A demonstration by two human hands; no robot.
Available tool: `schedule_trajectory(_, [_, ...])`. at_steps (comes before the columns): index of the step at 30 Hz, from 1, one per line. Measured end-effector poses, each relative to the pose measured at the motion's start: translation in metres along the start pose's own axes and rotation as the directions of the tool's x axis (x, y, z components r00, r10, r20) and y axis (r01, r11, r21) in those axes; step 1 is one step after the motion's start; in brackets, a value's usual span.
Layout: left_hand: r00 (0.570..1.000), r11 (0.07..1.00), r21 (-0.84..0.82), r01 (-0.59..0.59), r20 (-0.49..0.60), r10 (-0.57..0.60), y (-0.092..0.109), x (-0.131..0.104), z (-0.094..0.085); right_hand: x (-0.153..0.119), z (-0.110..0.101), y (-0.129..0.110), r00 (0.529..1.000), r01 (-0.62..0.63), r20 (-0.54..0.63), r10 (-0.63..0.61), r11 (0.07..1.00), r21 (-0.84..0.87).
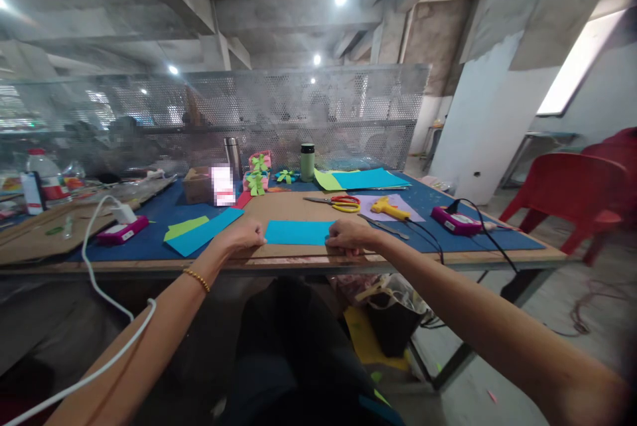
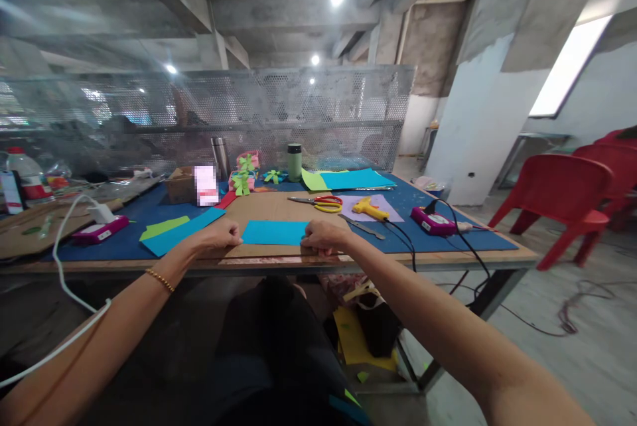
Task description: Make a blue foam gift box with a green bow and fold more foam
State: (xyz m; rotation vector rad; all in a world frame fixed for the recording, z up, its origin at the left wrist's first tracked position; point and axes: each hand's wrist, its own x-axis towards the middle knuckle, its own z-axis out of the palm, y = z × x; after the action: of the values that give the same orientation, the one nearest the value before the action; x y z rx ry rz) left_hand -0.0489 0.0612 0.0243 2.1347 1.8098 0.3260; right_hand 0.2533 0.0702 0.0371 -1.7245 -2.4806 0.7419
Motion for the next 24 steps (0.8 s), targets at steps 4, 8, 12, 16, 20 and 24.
schedule_trajectory(4, [0.975,0.975,0.185,0.123,-0.203,-0.085,0.001,-0.014,-0.001,0.004,0.003,0.004,1.000,0.005,-0.007,-0.005,1.000,0.002])
schedule_trajectory(8, [0.834,0.940,0.339,0.049,-0.531,0.148,0.045,-0.034,0.025,0.002,0.003,0.002,1.000,0.009,-0.010,-0.009,1.000,-0.003])
schedule_trajectory(12, [0.789,0.840,0.407,-0.358,-0.350,0.506,0.097,-0.043,0.068,-0.007,0.002,-0.004,0.999,0.024,-0.043,-0.025,0.999,-0.025])
schedule_trajectory(16, [0.765,0.834,0.420,-0.357,-0.382,0.519,0.112,-0.045,0.098,-0.022,0.007,0.010,0.946,0.129,-0.291,-0.143,0.989,-0.065])
schedule_trajectory(20, [0.737,0.841,0.413,-0.349,-0.434,0.519,0.106,-0.046,0.107,-0.041,0.011,0.037,0.776,0.299,-0.524,-0.350,0.936,-0.184])
schedule_trajectory(24, [0.740,0.860,0.393,-0.325,-0.461,0.490,0.105,-0.046,0.110,-0.053,0.012,0.038,0.765,0.384,-0.338,-0.548,0.810,-0.443])
